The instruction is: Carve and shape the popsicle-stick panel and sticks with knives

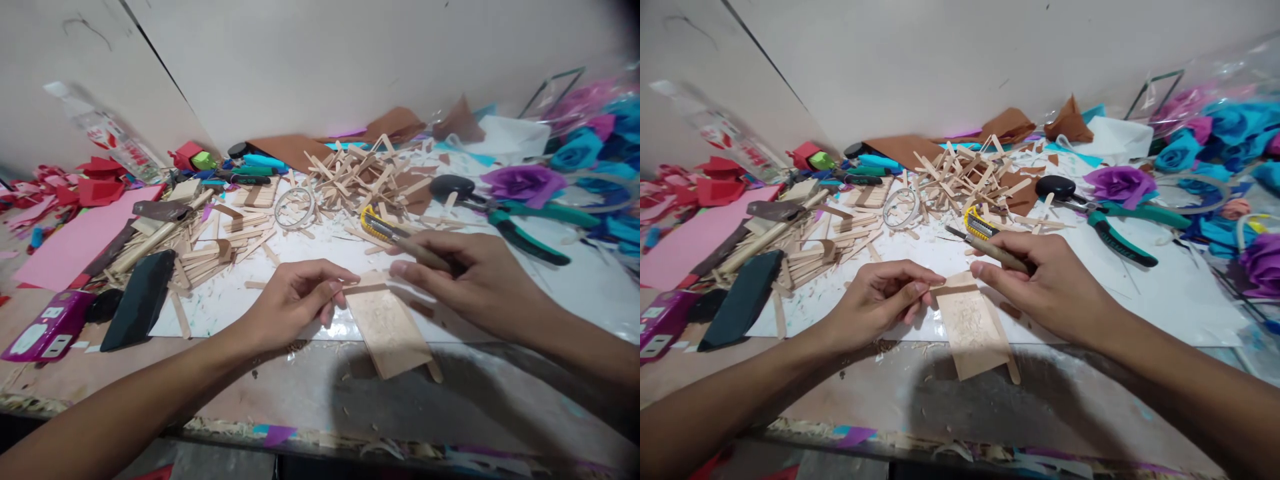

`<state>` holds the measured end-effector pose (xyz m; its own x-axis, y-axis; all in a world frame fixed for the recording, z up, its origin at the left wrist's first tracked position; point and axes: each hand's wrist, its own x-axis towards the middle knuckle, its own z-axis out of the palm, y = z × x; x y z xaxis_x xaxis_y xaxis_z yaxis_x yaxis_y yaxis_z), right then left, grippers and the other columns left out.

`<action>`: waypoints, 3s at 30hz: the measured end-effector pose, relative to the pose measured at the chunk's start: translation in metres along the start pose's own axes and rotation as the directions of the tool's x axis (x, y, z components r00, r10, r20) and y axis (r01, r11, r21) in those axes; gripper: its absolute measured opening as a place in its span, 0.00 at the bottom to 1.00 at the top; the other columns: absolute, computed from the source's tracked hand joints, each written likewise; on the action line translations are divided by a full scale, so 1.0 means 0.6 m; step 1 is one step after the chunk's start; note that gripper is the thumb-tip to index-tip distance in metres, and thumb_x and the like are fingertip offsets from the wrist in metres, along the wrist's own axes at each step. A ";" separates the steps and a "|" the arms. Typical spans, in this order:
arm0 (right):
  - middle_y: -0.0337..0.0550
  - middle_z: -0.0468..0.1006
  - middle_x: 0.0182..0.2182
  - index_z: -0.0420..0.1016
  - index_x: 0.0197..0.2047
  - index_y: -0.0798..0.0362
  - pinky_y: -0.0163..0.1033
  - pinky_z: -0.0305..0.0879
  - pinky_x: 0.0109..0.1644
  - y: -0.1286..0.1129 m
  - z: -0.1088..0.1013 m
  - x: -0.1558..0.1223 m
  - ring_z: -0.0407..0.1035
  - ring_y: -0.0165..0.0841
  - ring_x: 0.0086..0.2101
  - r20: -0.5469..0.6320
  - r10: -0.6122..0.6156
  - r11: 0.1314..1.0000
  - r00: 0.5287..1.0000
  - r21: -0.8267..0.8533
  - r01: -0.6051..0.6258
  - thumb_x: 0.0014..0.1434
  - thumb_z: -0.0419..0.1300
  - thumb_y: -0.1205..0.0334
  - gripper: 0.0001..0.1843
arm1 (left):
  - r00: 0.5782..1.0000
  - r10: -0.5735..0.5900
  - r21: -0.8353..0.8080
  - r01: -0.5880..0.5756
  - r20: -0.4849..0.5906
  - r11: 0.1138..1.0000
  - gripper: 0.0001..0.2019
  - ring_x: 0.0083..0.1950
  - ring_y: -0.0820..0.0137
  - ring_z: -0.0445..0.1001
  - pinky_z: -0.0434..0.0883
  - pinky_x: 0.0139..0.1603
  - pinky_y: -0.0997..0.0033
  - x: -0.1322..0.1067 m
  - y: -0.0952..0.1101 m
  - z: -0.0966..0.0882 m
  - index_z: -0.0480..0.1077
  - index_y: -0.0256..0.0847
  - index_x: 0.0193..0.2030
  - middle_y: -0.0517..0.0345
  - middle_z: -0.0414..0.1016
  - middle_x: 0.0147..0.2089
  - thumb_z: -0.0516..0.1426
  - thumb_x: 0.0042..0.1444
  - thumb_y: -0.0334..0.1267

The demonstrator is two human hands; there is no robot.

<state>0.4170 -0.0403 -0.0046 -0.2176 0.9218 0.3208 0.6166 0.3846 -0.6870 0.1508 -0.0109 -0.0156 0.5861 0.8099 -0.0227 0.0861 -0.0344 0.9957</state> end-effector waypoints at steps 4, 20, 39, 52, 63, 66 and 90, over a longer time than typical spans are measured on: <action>0.38 0.71 0.25 0.81 0.39 0.54 0.34 0.55 0.24 -0.004 0.004 -0.004 0.61 0.28 0.23 0.014 0.048 0.998 0.999 0.046 -0.048 0.69 0.63 0.50 0.16 | 1.000 0.001 -0.009 -0.001 0.004 1.000 0.09 0.23 0.81 0.69 0.66 0.25 0.80 -0.001 0.001 0.000 0.81 0.37 0.47 0.57 0.78 0.33 0.61 0.71 0.39; 0.35 0.62 0.20 0.73 0.27 0.55 0.34 0.48 0.24 -0.007 0.010 -0.002 0.54 0.26 0.22 0.243 0.006 0.987 0.970 0.152 -0.044 0.68 0.60 0.58 0.17 | 0.995 -0.039 0.063 0.034 0.087 0.997 0.09 0.24 0.82 0.70 0.62 0.23 0.83 -0.008 0.005 0.000 0.76 0.38 0.48 0.59 0.76 0.34 0.56 0.74 0.40; 0.34 0.58 0.19 0.68 0.24 0.52 0.36 0.47 0.22 -0.017 0.016 -0.006 0.52 0.26 0.21 0.252 0.071 0.977 0.965 0.177 -0.118 0.66 0.59 0.55 0.19 | 0.961 0.275 0.460 -0.235 -0.021 0.856 0.10 0.27 0.78 0.72 0.66 0.26 0.80 -0.018 -0.005 0.013 0.75 0.39 0.44 0.60 0.79 0.33 0.68 0.63 0.40; 0.36 0.57 0.21 0.66 0.25 0.52 0.36 0.48 0.23 -0.023 0.021 -0.011 0.52 0.28 0.23 0.299 0.220 0.944 0.929 0.174 -0.280 0.65 0.57 0.47 0.22 | 0.802 0.485 0.836 -0.500 0.348 0.228 0.05 0.39 0.69 0.79 0.73 0.36 0.72 -0.017 0.010 -0.007 0.70 0.37 0.47 0.53 0.81 0.41 0.53 0.72 0.29; 0.34 0.55 0.22 0.63 0.25 0.51 0.36 0.47 0.22 -0.022 0.023 -0.013 0.51 0.27 0.23 0.306 0.185 0.945 0.934 0.206 -0.255 0.67 0.57 0.50 0.22 | 0.845 0.359 0.908 -0.419 0.397 -0.019 0.08 0.35 0.65 0.74 0.66 0.29 0.68 -0.004 0.021 -0.007 0.66 0.38 0.44 0.54 0.75 0.39 0.47 0.74 0.32; 0.34 0.57 0.21 0.63 0.25 0.51 0.36 0.48 0.22 -0.020 0.016 -0.012 0.52 0.26 0.22 0.275 0.137 0.954 0.952 0.222 -0.201 0.70 0.57 0.52 0.21 | 0.903 0.328 0.924 -0.346 0.279 0.166 0.06 0.35 0.70 0.72 0.69 0.34 0.69 -0.003 0.016 -0.025 0.64 0.39 0.46 0.57 0.72 0.40 0.49 0.75 0.34; 0.34 0.61 0.21 0.63 0.27 0.51 0.36 0.50 0.25 -0.017 0.012 -0.008 0.55 0.27 0.23 0.268 0.029 0.974 0.963 0.208 -0.087 0.71 0.58 0.54 0.21 | 0.740 0.586 0.732 -0.593 0.332 0.336 0.07 0.36 0.74 0.77 0.72 0.36 0.75 -0.011 0.009 -0.019 0.73 0.38 0.53 0.56 0.81 0.39 0.61 0.69 0.30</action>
<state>0.4062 -0.0483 -0.0037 -0.3948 0.9116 0.1144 0.4626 0.3049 -0.8325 0.1383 -0.0100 -0.0091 0.7511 0.3849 0.5364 0.2705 -0.9205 0.2818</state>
